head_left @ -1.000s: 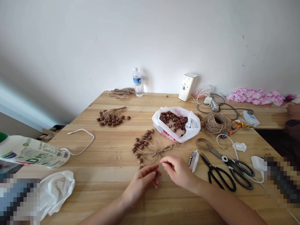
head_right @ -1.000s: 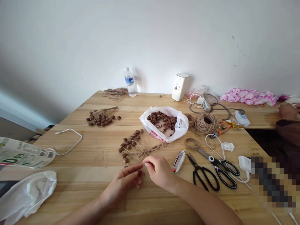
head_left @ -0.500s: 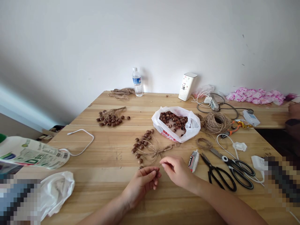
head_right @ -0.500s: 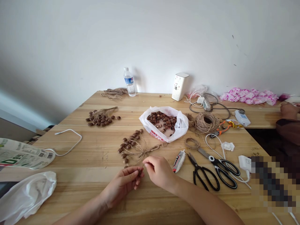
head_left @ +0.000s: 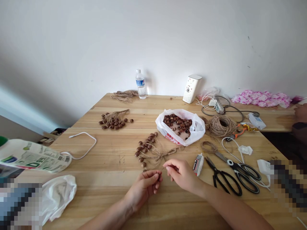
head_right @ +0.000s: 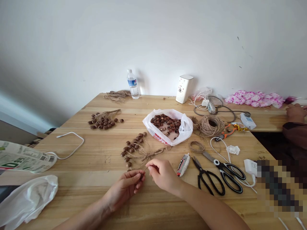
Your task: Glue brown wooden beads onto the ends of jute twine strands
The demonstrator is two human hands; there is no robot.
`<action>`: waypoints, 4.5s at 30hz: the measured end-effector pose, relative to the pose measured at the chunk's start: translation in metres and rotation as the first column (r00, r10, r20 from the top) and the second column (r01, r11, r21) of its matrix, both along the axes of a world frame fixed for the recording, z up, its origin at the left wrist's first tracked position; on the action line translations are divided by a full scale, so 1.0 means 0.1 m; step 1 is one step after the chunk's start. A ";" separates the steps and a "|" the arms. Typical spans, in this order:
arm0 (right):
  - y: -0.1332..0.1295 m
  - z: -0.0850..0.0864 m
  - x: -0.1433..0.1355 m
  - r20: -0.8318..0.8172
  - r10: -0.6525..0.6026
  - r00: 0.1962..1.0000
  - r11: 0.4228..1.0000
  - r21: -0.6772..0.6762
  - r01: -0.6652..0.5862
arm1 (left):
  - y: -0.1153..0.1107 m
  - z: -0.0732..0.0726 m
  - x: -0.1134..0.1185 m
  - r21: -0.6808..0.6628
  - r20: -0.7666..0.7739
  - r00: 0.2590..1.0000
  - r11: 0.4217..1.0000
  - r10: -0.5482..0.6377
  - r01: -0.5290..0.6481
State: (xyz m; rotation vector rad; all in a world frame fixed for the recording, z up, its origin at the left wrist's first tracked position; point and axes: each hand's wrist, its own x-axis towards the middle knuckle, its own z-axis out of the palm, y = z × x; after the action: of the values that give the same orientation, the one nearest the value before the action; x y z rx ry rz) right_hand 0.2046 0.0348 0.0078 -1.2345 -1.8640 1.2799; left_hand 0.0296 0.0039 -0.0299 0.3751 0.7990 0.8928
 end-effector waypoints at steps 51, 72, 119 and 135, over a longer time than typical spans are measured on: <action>0.05 -0.19 0.04 0.516 0.572 0.637 0.747 -0.009 -0.664 | 0.03 -0.02 0.07 0.072 -0.037 0.998 0.996 -0.042 0.044; 0.01 -0.22 0.02 0.578 0.525 0.625 0.750 0.033 -0.660 | 0.03 -0.01 0.08 0.069 -0.040 0.999 0.997 -0.037 0.039; 0.20 0.20 0.17 -0.758 -0.326 0.565 0.789 -0.547 -0.278 | 0.03 -0.03 0.05 0.021 -0.071 0.997 0.999 -0.023 0.024; -0.06 0.05 -0.11 -0.724 -0.115 0.680 0.753 -0.510 -0.416 | -0.02 -0.04 0.09 0.125 -0.125 0.989 0.988 -0.074 0.090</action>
State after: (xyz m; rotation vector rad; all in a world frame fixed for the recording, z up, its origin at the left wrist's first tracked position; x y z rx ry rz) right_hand 0.1932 0.0286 0.0123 -0.6320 -0.9537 2.2368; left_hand 0.0384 0.0015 -0.0340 0.5770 0.8321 0.8535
